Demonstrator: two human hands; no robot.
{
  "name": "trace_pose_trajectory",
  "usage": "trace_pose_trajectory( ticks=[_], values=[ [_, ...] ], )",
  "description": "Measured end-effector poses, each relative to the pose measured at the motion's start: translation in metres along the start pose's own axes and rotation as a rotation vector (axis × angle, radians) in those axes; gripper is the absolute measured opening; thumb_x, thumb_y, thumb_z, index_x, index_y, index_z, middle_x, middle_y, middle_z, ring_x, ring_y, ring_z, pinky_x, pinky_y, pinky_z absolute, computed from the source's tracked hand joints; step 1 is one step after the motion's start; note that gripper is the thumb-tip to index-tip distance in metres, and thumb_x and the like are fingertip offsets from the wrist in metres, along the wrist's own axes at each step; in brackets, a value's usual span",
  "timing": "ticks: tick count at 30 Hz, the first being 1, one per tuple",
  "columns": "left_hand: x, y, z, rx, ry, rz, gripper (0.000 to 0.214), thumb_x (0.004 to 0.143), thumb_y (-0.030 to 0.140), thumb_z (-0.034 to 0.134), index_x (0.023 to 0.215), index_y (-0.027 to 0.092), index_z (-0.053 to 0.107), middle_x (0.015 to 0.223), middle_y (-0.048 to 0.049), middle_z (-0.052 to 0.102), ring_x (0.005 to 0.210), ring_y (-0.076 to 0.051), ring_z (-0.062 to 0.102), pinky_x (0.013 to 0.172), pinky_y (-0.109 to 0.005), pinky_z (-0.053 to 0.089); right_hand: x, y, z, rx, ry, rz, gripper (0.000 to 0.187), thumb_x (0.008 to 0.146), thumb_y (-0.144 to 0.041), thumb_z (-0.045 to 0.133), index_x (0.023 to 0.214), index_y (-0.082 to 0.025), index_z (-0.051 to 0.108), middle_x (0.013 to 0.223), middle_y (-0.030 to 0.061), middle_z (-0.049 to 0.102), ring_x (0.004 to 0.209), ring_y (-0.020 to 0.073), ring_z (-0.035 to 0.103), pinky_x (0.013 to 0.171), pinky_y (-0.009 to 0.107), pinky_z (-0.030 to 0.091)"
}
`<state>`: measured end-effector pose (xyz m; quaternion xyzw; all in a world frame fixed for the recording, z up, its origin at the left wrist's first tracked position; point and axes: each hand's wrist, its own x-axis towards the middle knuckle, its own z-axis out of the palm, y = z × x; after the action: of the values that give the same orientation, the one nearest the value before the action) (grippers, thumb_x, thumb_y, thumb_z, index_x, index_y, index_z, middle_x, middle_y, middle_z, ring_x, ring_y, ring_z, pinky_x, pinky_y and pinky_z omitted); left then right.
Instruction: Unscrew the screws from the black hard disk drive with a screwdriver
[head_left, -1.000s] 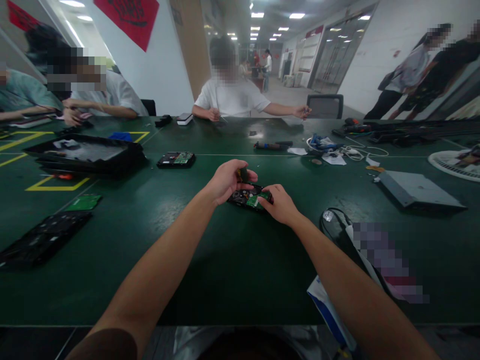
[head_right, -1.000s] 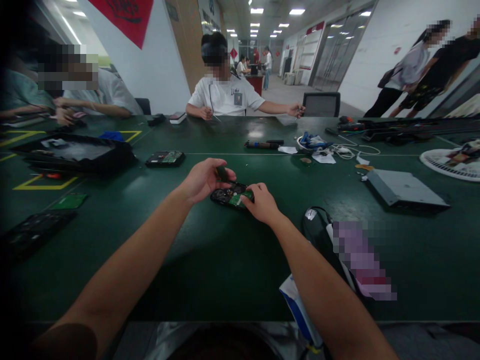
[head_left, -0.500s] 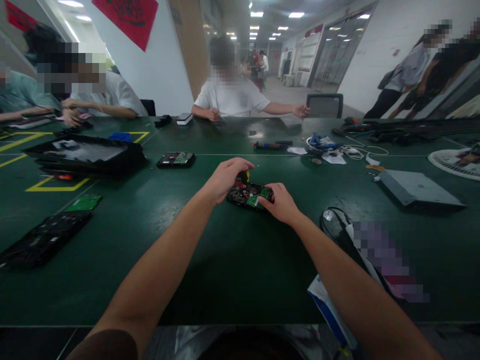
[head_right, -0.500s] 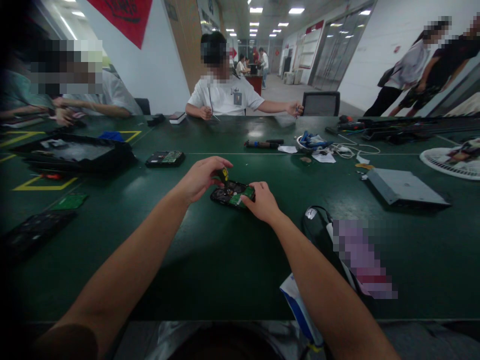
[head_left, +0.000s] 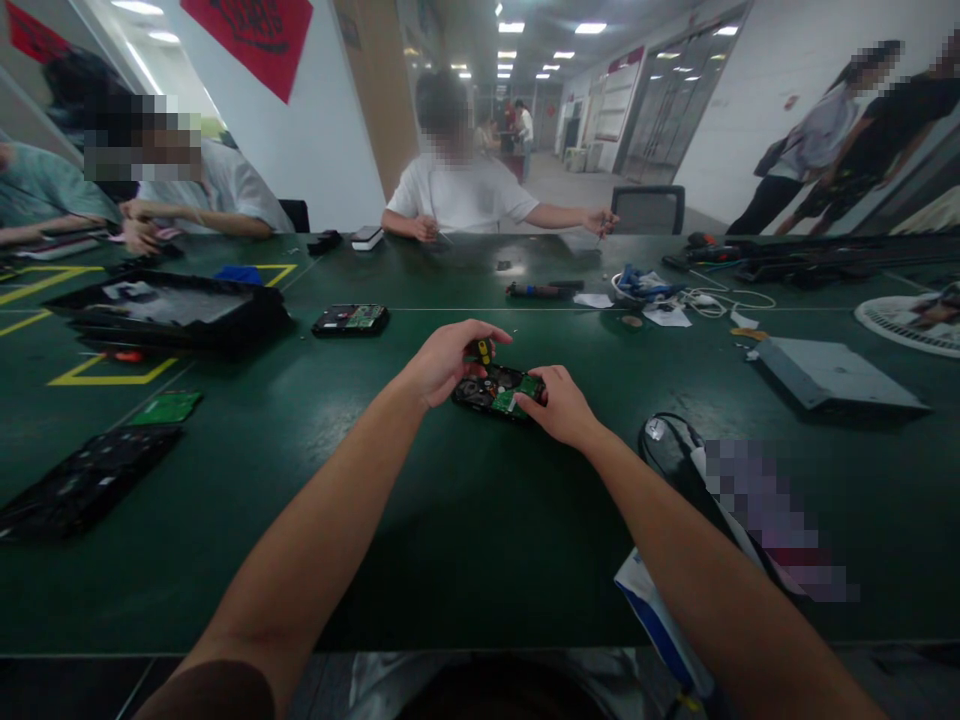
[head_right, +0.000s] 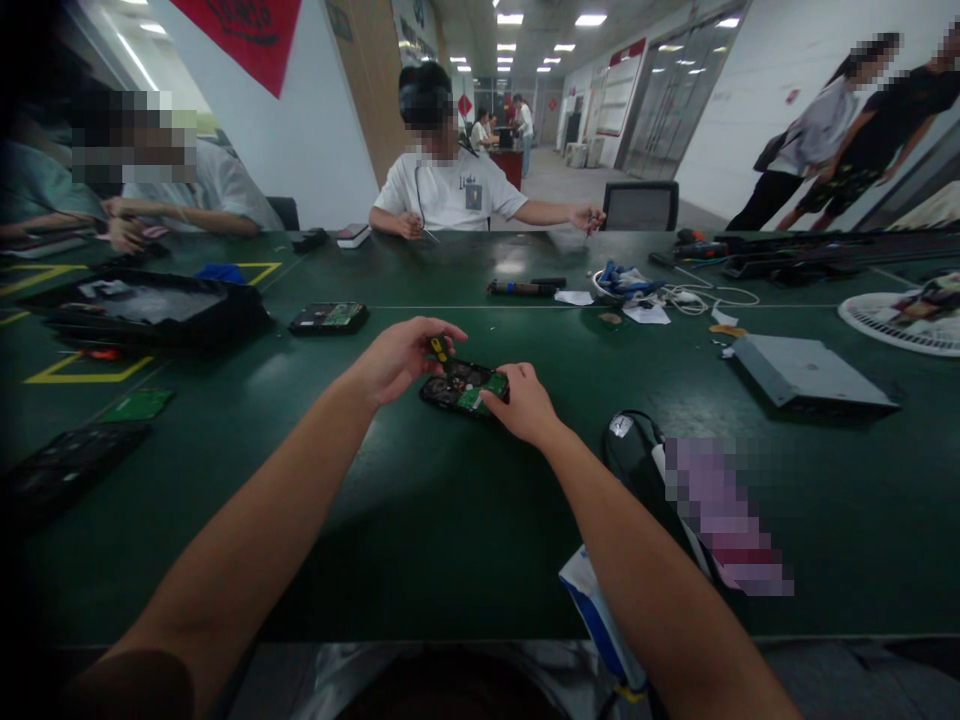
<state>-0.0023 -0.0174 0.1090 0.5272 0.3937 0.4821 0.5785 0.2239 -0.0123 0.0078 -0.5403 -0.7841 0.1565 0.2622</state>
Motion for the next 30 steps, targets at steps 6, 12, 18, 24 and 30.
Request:
trace_pose_trajectory(
  ticks=[6,12,18,24,30],
  values=[
    [-0.0018,0.0003,0.0065,-0.104,-0.045,-0.082,0.024,0.086,0.035,0.068,0.099,0.015,0.069,0.087,-0.0105,0.071,0.080,-0.021,0.068,0.057,-0.026,0.053,-0.0006,-0.0004,-0.0004,-0.005,0.004,-0.005,0.051,0.092,-0.050,0.067,0.132,-0.020,0.058,0.132,0.0132,0.053,0.104,0.0242,0.062,0.090,0.040,0.054],
    [0.0005,-0.0016,0.0052,-0.133,0.011,-0.093,0.016,0.085,0.031,0.064,0.084,0.015,0.068,0.092,-0.0125,0.072,0.089,-0.022,0.068,0.067,-0.030,0.058,-0.0002,-0.0018,-0.0008,-0.006,-0.009,0.007,0.051,0.092,-0.051,0.067,0.133,-0.020,0.058,0.131,0.0131,0.054,0.103,0.0238,0.062,0.088,0.039,0.053],
    [-0.0006,0.0013,0.0018,0.007,0.018,-0.045,0.023,0.084,0.034,0.067,0.090,0.015,0.078,0.102,-0.0129,0.068,0.090,-0.021,0.060,0.063,-0.026,0.055,0.0005,-0.0004,0.0005,-0.013,0.000,0.002,0.051,0.093,-0.051,0.066,0.132,-0.020,0.058,0.130,0.0132,0.055,0.101,0.0237,0.063,0.087,0.038,0.053],
    [-0.0024,-0.0003,0.0077,-0.139,-0.032,-0.127,0.022,0.086,0.034,0.069,0.097,0.015,0.069,0.088,-0.0105,0.071,0.081,-0.020,0.067,0.061,-0.028,0.056,0.0009,0.0011,0.0003,-0.014,-0.009,0.016,0.053,0.092,-0.052,0.067,0.133,-0.019,0.057,0.131,0.0133,0.054,0.099,0.0227,0.063,0.085,0.038,0.053],
    [-0.0005,-0.0035,0.0066,-0.311,-0.041,-0.181,0.018,0.088,0.033,0.064,0.091,0.016,0.065,0.091,-0.0117,0.074,0.092,-0.022,0.072,0.078,-0.034,0.060,0.0013,0.0008,0.0006,-0.006,0.009,-0.001,0.053,0.091,-0.050,0.069,0.132,-0.018,0.058,0.128,0.0134,0.056,0.100,0.0231,0.063,0.087,0.039,0.054]
  ],
)
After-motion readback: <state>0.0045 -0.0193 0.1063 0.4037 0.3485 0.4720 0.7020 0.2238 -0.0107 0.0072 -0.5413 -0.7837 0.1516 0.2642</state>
